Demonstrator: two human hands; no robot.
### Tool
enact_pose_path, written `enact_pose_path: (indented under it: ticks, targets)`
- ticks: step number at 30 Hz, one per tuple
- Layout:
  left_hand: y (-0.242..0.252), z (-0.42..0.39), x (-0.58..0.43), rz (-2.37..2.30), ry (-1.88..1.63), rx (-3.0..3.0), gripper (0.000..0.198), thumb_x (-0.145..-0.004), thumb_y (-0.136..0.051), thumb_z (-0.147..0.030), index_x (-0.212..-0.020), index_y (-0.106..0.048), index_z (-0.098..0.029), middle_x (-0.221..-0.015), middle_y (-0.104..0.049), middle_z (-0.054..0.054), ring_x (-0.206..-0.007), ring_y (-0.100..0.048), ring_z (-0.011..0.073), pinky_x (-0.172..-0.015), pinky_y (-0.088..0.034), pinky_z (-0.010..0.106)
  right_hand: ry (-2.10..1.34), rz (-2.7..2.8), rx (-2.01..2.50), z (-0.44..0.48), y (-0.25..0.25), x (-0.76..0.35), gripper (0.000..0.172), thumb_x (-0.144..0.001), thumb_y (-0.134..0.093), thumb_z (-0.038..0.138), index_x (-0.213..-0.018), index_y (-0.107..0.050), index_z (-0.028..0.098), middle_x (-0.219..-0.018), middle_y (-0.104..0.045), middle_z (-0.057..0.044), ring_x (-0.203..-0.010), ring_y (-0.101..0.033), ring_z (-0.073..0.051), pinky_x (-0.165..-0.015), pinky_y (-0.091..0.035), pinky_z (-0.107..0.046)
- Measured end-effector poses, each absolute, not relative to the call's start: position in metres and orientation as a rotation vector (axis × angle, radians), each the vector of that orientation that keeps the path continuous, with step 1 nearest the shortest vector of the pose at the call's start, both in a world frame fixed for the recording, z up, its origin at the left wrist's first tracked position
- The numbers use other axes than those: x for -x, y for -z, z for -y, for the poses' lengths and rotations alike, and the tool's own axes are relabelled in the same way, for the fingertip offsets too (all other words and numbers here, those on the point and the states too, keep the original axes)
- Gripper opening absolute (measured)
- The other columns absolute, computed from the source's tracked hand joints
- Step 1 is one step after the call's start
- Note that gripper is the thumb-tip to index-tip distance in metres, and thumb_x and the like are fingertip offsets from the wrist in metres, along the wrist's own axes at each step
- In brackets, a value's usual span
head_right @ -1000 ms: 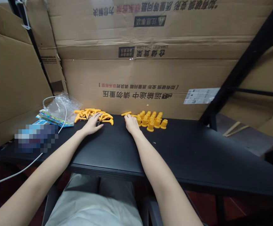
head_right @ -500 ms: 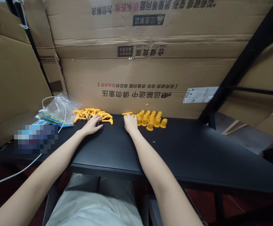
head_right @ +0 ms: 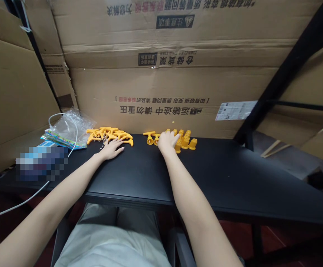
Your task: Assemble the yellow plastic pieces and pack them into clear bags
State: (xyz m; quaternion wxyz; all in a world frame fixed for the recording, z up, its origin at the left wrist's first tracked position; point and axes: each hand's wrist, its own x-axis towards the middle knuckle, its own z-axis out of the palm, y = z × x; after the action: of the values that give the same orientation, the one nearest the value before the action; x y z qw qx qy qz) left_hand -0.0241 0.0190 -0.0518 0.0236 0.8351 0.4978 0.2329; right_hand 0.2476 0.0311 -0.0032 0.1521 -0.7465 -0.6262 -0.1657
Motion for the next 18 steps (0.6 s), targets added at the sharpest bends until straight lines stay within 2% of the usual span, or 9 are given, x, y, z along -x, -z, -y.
enact_pose_path:
  ticks: [4,9,13,15,18]
  targets:
    - [0.0533,-0.0214,0.0240,-1.594,-0.738,-2.551,0.036,-0.089,-0.045,-0.038,-0.121,-0.057,-0.027,-0.139,-0.050,0.009,-0.135,-0.035,0.0310,-0.107,-0.013,0.067,0.438,1.837,2.174,-0.0332,0.0051,-0.2464,0.029,-0.082,-0.049,0.015,-0.107,-0.063,0.009,-0.112,-0.062,-0.022,-0.113,-0.049,-0.035,-0.092,-0.029,-0.052]
    - [0.0525,-0.0200,0.0241,-1.648,-0.719,-2.527,0.038,-0.090,-0.042,-0.040,-0.123,-0.054,-0.026,-0.143,-0.044,0.010,-0.135,-0.035,0.0294,-0.110,-0.008,0.063,0.372,1.799,2.219,-0.0305,0.0015,-0.2407,0.033,-0.081,-0.052,0.018,-0.111,-0.059,0.006,-0.112,-0.062,-0.024,-0.113,-0.052,-0.036,-0.094,-0.026,-0.053]
    - [0.0525,-0.0200,0.0243,-1.716,-0.719,-2.512,0.037,-0.091,-0.042,-0.038,-0.124,-0.053,-0.026,-0.142,-0.046,0.010,-0.131,-0.040,0.0303,-0.109,-0.005,0.065,0.277,1.781,2.249,-0.0318,0.0017,-0.2404,0.040,-0.081,-0.052,0.019,-0.119,-0.054,0.005,-0.115,-0.060,-0.027,-0.113,-0.054,-0.037,-0.096,-0.027,-0.053]
    - [0.0531,-0.0221,0.0255,-1.718,-0.758,-2.543,0.036,-0.090,-0.043,-0.032,-0.123,-0.053,-0.025,-0.138,-0.050,0.010,-0.128,-0.044,0.0300,-0.109,-0.010,0.064,0.178,1.768,2.267,-0.0342,0.0025,-0.2413,0.045,-0.082,-0.053,0.022,-0.123,-0.051,0.005,-0.114,-0.060,-0.028,-0.112,-0.055,-0.037,-0.095,-0.030,-0.054]
    - [0.0545,-0.0274,0.0285,-1.622,-0.838,-2.622,0.037,-0.085,-0.043,-0.015,-0.119,-0.057,-0.020,-0.127,-0.058,0.012,-0.118,-0.052,0.0256,-0.108,-0.030,0.051,0.080,1.791,2.220,-0.0347,0.0001,-0.2418,0.052,-0.082,-0.056,0.033,-0.127,-0.049,0.007,-0.110,-0.062,-0.028,-0.109,-0.057,-0.039,-0.088,-0.038,-0.056]
